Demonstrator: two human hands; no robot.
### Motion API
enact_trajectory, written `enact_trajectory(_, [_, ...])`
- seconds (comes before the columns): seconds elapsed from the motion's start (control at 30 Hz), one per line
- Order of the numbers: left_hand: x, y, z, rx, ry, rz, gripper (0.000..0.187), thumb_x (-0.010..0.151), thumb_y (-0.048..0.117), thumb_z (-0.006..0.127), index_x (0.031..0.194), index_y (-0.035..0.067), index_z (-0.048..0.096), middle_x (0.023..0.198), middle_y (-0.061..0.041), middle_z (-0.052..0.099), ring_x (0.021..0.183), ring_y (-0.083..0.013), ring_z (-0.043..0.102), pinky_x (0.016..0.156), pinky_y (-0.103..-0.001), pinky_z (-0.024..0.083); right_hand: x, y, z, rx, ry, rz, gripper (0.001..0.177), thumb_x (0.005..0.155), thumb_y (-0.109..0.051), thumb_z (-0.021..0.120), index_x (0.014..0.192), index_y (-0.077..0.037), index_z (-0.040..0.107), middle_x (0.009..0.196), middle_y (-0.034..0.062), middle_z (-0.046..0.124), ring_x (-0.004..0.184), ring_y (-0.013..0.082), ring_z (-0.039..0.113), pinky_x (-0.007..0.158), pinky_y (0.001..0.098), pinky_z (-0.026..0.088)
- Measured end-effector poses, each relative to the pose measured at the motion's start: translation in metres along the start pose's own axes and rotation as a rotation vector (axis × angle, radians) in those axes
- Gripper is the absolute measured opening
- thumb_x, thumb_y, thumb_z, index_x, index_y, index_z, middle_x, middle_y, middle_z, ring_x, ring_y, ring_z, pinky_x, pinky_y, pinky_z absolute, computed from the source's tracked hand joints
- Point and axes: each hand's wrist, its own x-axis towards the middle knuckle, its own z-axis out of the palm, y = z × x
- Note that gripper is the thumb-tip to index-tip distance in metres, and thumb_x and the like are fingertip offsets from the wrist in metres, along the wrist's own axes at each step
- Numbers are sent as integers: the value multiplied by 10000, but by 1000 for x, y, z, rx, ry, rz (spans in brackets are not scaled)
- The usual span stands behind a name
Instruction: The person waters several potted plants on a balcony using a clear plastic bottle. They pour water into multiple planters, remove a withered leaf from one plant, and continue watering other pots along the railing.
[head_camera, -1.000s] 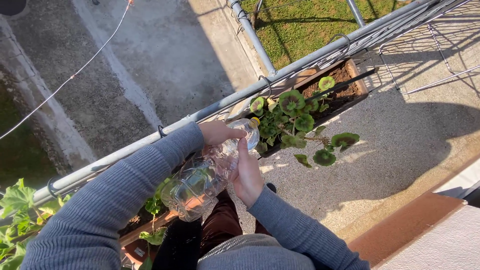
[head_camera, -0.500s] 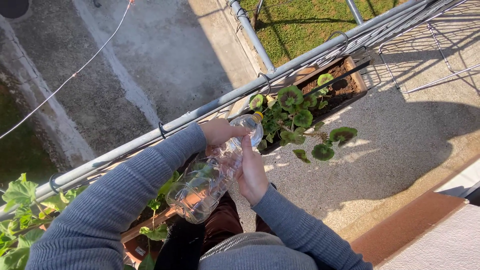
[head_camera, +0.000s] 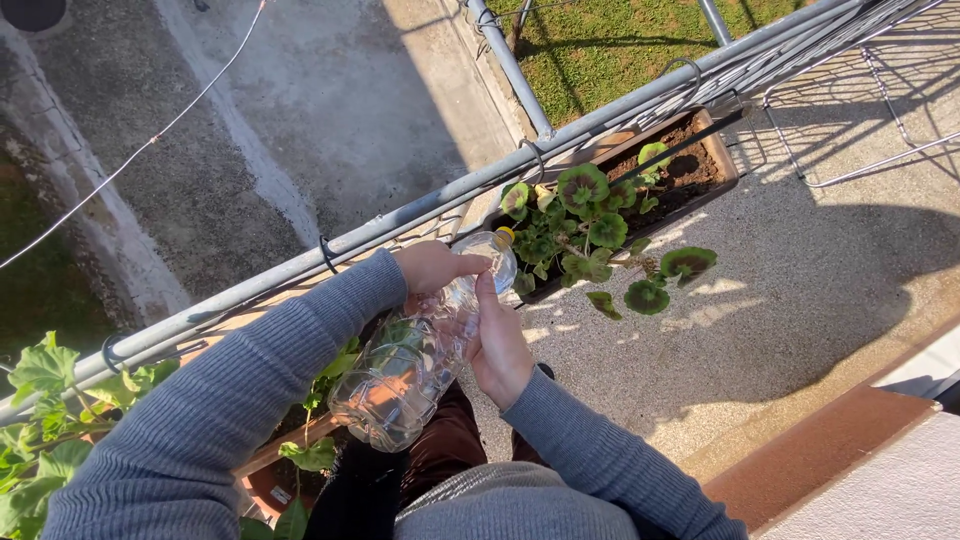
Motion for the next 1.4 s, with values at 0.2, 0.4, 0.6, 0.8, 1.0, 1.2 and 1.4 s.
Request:
enact_trajectory(0.2, [67,-37,14,28,14,31,998,741,803,556,1243,-51,679,1325,-255,646,1305,-396,584,1095,-473,447,-11,-14,7,17,-16,19,788,1001,-545,551,1277,183,431,767,231,690,643,331,766,377,302,592])
enact_trajectory(0.4, [59,-24,21,-144,6,13,782,774,683,650,998,-64,692,870,-269,689,679,-409,737,529,-458,635,-26,-28,11,-18,41,-36,757,989,-557,546,1234,156,475,776,199,691,648,301,764,393,261,577])
enact_trajectory(0.6, [42,-10,19,-33,32,31,812,722,754,600,892,-28,738,783,-237,725,788,-378,764,838,-458,594,12,-1,-33,-95,52,-16,834,988,-612,506,1366,129,442,849,220,712,717,301,781,462,299,618])
enact_trajectory(0.8, [54,-8,22,-63,40,29,755,738,727,614,872,-8,725,750,-224,711,679,-344,756,731,-417,621,-35,-41,7,-235,65,0,944,943,-683,468,1496,76,363,1546,306,383,1399,375,505,904,361,598])
enact_trajectory(1.0, [23,-5,20,2,-11,-2,931,749,762,572,1150,-66,716,1129,-270,717,1110,-411,704,973,-501,538,-44,-44,12,-202,56,91,975,948,-672,520,1491,109,304,1302,216,461,875,115,590,660,147,436])
enact_trajectory(1.2, [45,-14,27,38,-1,-15,922,760,766,555,1174,-43,710,1191,-246,703,1200,-385,662,1049,-480,499,-27,-19,-8,-137,71,107,902,962,-652,543,1395,126,398,964,103,540,578,57,589,517,103,446])
enact_trajectory(1.4, [54,-12,30,7,6,32,953,733,784,565,1174,-46,718,1200,-250,691,1226,-390,637,1043,-467,486,-43,-46,18,-124,80,85,849,939,-655,557,1348,80,444,960,61,486,572,26,525,507,87,403])
